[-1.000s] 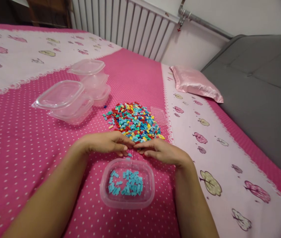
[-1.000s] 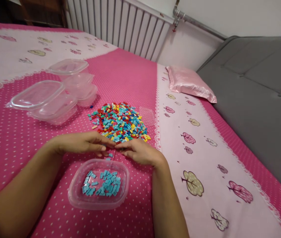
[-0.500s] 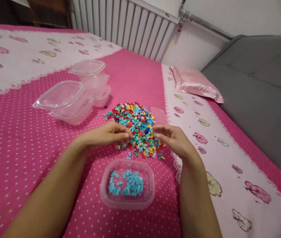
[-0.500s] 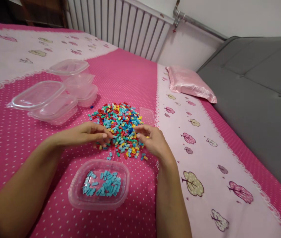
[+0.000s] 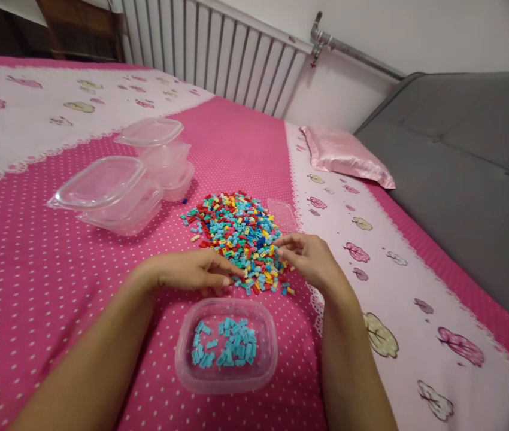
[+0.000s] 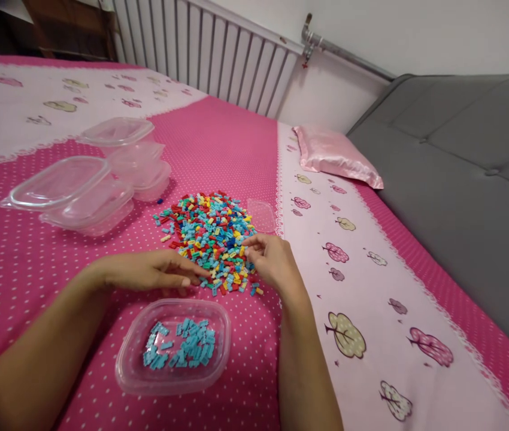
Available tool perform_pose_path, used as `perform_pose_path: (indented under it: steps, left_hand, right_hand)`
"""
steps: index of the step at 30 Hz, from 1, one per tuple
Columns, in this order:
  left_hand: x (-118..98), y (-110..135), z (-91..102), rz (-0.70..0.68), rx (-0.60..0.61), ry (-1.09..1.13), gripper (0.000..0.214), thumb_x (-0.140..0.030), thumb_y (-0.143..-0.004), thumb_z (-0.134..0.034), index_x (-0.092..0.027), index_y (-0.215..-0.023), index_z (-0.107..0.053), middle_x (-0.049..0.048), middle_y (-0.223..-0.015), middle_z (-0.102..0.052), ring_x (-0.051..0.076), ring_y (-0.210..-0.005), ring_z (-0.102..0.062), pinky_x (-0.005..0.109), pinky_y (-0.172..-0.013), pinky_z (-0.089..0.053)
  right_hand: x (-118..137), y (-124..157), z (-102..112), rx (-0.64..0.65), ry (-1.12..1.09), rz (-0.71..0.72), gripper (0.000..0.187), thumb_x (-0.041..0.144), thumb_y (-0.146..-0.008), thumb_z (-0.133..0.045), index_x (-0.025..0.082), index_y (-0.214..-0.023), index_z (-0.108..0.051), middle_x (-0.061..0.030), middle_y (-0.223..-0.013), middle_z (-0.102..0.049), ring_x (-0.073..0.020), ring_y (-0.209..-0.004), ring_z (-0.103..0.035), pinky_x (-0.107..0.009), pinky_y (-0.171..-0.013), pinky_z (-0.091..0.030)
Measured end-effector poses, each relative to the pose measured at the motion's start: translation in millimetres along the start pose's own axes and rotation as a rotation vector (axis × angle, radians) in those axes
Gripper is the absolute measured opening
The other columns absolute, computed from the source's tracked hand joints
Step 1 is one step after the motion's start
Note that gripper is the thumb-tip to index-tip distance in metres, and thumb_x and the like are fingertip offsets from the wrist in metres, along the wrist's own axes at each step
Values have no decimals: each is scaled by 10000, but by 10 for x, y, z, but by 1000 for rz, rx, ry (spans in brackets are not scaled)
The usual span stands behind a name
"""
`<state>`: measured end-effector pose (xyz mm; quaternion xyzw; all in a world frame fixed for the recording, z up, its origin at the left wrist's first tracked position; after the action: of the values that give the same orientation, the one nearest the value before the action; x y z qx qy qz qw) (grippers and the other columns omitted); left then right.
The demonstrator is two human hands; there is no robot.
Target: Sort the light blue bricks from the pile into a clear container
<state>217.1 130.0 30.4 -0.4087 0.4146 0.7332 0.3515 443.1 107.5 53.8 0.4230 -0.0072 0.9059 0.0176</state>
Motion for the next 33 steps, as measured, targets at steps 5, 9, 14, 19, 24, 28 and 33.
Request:
perform_pose_path:
  steps: [5, 9, 14, 19, 24, 28, 33]
  left_hand:
    - [-31, -11, 94, -118, -172, -73, 411, -358, -849, -558, -188, -1219, -615, 78, -1187, -668, 183, -1001, -616, 274, -838, -476]
    - [-51, -4, 136, -101, -244, -46, 399, -413, -854, -534, -155, -1138, -644, 87, -1060, -703, 170, -858, -642, 257, -720, -499]
    - [-58, 25, 200, -48, -367, 93, 393, -483, -807, -564, -140, -979, -651, 37, -755, -678, 145, -636, -615, 240, -562, -479]
    - [-63, 38, 294, -94, -625, 138, 340, -478, -748, -611, -142, -793, -628, 1, -608, -610, 106, -535, -547, 214, -515, -426]
    - [-81, 95, 365, -97, -929, 193, 309, -453, -696, -662, -146, -706, -623, -13, -543, -578, 88, -491, -496, 194, -487, -386]
    - [-73, 127, 385, -50, -1031, 274, 274, -414, -663, -675, -148, -708, -624, -27, -521, -559, 83, -459, -488, 185, -452, -366]
    - [-48, 110, 394, -59, -1048, 294, 267, -399, -638, -691, -144, -692, -633, -23, -533, -571, 80, -456, -488, 188, -459, -378]
  right_hand:
    - [-5, -14, 37, -92, 82, -29, 206, 196, -747, -568, 177, -898, -707, -38, -718, -703, -180, -683, -662, -301, -664, -496]
    - [4, -18, 64, -161, 215, -65, 222, 179, -755, -566, 213, -918, -713, -44, -824, -725, -200, -750, -669, -338, -727, -497]
    - [-73, -60, 39, -187, 317, -101, 326, 135, -770, -536, 216, -1045, -689, -77, -1026, -712, -232, -861, -664, -388, -814, -492]
    - [-184, -153, -42, -199, 336, -44, 379, 114, -795, -498, 215, -1126, -651, -89, -1115, -681, -233, -978, -639, -388, -906, -471]
    - [-238, -234, -123, -197, 348, 66, 458, 91, -820, -429, 163, -1249, -573, -115, -1236, -623, -246, -1126, -579, -406, -1003, -423]
    - [-316, -277, -166, -163, 272, 53, 485, 68, -806, -420, 168, -1256, -570, -97, -1212, -647, -218, -1108, -601, -392, -1009, -434]
    - [-372, -313, -195, -155, 190, 65, 520, 47, -754, -449, 211, -1224, -598, -53, -1109, -694, -180, -984, -650, -356, -940, -486]
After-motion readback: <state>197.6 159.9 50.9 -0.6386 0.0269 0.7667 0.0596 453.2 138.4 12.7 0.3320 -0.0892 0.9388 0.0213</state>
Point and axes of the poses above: each hand's wrist, its own y-axis away from the middle knuckle, its own z-axis out of the back of the hand, x = y × z, the point moved 3 cm from there along -y, towards the middle knuckle
